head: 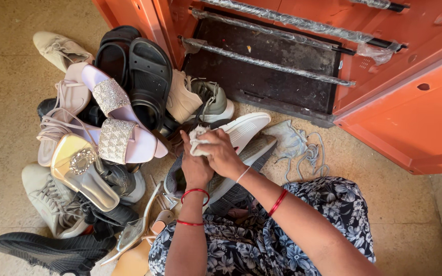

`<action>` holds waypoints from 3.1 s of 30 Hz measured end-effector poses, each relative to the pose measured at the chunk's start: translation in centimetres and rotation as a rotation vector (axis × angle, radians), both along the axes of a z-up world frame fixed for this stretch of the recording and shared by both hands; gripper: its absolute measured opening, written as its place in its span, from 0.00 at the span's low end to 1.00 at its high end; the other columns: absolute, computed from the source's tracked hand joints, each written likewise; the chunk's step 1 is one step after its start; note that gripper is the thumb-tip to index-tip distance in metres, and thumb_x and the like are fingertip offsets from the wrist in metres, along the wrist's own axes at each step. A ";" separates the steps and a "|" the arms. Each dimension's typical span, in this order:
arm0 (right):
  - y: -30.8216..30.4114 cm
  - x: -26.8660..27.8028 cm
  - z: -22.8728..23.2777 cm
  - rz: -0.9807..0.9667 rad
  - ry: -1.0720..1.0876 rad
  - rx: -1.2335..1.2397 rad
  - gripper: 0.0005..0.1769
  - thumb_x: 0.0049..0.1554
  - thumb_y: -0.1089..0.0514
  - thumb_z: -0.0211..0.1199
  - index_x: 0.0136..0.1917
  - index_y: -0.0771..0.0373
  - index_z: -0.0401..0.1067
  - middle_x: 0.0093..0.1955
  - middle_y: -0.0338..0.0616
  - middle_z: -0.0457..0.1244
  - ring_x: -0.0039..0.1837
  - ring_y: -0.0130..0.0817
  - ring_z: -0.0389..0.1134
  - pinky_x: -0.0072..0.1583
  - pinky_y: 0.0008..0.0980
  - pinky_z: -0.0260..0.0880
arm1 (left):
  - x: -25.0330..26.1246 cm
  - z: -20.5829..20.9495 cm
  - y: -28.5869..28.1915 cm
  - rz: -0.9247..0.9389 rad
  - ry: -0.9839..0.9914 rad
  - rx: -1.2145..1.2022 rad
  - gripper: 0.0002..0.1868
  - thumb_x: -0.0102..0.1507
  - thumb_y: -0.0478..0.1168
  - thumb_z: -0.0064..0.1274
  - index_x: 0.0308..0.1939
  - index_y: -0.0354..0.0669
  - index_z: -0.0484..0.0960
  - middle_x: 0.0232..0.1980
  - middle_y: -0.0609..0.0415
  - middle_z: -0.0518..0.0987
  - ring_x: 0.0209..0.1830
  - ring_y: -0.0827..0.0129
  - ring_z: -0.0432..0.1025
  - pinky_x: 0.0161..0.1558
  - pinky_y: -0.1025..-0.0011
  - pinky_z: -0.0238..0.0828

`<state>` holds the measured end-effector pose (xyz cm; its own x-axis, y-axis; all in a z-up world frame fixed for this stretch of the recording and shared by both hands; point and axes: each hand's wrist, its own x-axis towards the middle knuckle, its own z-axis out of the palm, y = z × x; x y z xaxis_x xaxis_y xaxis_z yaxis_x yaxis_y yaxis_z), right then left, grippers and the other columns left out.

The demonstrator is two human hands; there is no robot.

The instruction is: The person sits on the floor and wipes a white sneaker with a cloth, cleaning the upper, sole, and interior. They then wipe a pair of purple sandals and a dark sneaker, handling each item individually.

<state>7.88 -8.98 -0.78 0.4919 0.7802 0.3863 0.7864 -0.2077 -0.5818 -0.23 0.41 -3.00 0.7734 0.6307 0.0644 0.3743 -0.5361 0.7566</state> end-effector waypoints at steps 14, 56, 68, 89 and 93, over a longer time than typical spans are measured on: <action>-11.7 8.8 -2.7 -0.387 -0.150 -0.204 0.22 0.44 0.75 0.65 0.49 0.55 0.80 0.64 0.41 0.65 0.65 0.45 0.59 0.71 0.38 0.63 | 0.5 4.5 -0.4 -0.025 0.214 0.045 0.55 0.43 0.52 0.75 0.67 0.40 0.61 0.62 0.42 0.67 0.59 0.43 0.69 0.56 0.54 0.71; -6.0 4.5 0.9 -0.216 -0.295 -0.459 0.22 0.50 0.70 0.60 0.54 0.54 0.81 0.69 0.37 0.61 0.67 0.38 0.56 0.70 0.43 0.54 | 1.0 4.2 -1.0 -0.139 0.245 0.207 0.48 0.48 0.45 0.71 0.68 0.40 0.63 0.63 0.47 0.66 0.63 0.48 0.64 0.54 0.56 0.74; -10.2 11.1 -3.2 -0.565 -0.028 -0.283 0.25 0.50 0.68 0.64 0.60 0.52 0.78 0.65 0.42 0.63 0.62 0.44 0.64 0.62 0.40 0.71 | 1.1 3.6 -0.8 -0.154 0.214 0.140 0.49 0.48 0.40 0.71 0.68 0.39 0.61 0.65 0.44 0.62 0.70 0.44 0.58 0.53 0.58 0.77; -8.3 11.0 8.5 -0.272 0.314 0.015 0.20 0.51 0.70 0.63 0.57 0.60 0.77 0.64 0.42 0.65 0.65 0.41 0.68 0.62 0.32 0.73 | -0.4 6.1 -3.1 -0.091 0.065 0.376 0.52 0.46 0.59 0.74 0.63 0.38 0.64 0.62 0.43 0.67 0.66 0.48 0.62 0.72 0.41 0.44; -6.6 6.4 13.7 -0.174 0.150 0.054 0.21 0.49 0.70 0.65 0.56 0.60 0.78 0.65 0.44 0.64 0.64 0.40 0.69 0.64 0.30 0.75 | -0.1 8.2 -3.2 -0.061 0.005 0.264 0.56 0.48 0.58 0.71 0.70 0.37 0.60 0.66 0.43 0.67 0.68 0.49 0.62 0.73 0.46 0.49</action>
<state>14.30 -15.59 12.90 0.6720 0.6590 0.3379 0.6455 -0.2976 -0.7034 -0.29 -2.76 5.24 0.8104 0.5443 0.2167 0.3382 -0.7366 0.5857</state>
